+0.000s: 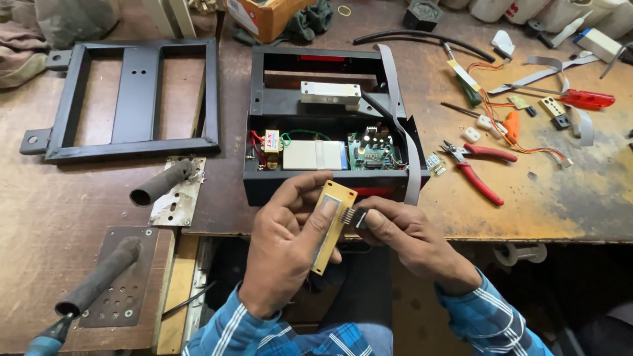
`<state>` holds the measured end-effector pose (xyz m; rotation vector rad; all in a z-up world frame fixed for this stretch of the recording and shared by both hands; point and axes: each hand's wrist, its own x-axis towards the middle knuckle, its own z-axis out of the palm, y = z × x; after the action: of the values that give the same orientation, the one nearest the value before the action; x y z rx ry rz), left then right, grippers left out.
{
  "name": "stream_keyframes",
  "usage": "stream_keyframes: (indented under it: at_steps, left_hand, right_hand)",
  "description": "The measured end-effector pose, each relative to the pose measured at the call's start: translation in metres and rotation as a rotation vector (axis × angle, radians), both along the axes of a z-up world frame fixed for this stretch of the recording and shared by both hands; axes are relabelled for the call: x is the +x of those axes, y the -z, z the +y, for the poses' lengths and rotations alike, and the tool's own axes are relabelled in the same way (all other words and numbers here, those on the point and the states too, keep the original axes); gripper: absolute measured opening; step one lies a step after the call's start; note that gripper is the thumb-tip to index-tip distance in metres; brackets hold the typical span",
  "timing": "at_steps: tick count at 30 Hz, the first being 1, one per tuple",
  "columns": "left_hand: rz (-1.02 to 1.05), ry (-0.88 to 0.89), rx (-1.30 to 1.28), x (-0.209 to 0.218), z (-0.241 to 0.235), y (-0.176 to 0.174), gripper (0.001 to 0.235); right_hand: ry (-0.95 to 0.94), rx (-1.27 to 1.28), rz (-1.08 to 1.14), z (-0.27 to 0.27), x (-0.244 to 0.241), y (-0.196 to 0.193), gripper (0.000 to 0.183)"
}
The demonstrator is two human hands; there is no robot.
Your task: Soldering components onto a PCB and assembling an electronic device.
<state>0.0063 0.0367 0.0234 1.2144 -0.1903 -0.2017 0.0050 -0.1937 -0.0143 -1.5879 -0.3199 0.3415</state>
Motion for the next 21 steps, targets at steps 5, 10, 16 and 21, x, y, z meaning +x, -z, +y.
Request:
stream_keyframes:
  at_steps: [5,10,16,21]
  left_hand:
    - [-0.038,-0.005,0.063,-0.004,-0.004,-0.003,0.047]
    - [-0.076,-0.040,0.164,-0.008,-0.005,-0.014,0.047]
    - [-0.055,-0.031,0.205,-0.009,-0.006,-0.016,0.046]
    - [0.017,0.020,0.214,-0.006,-0.006,-0.015,0.046]
  right_hand:
    - [-0.046,-0.055,-0.063,-0.003,-0.001,-0.004,0.035]
    - [-0.055,-0.050,-0.053,-0.001,-0.003,-0.012,0.036]
    - [-0.078,-0.051,-0.014,-0.004,-0.001,-0.010,0.038]
    - [-0.156,-0.038,0.000,-0.010,0.001,-0.007,0.042]
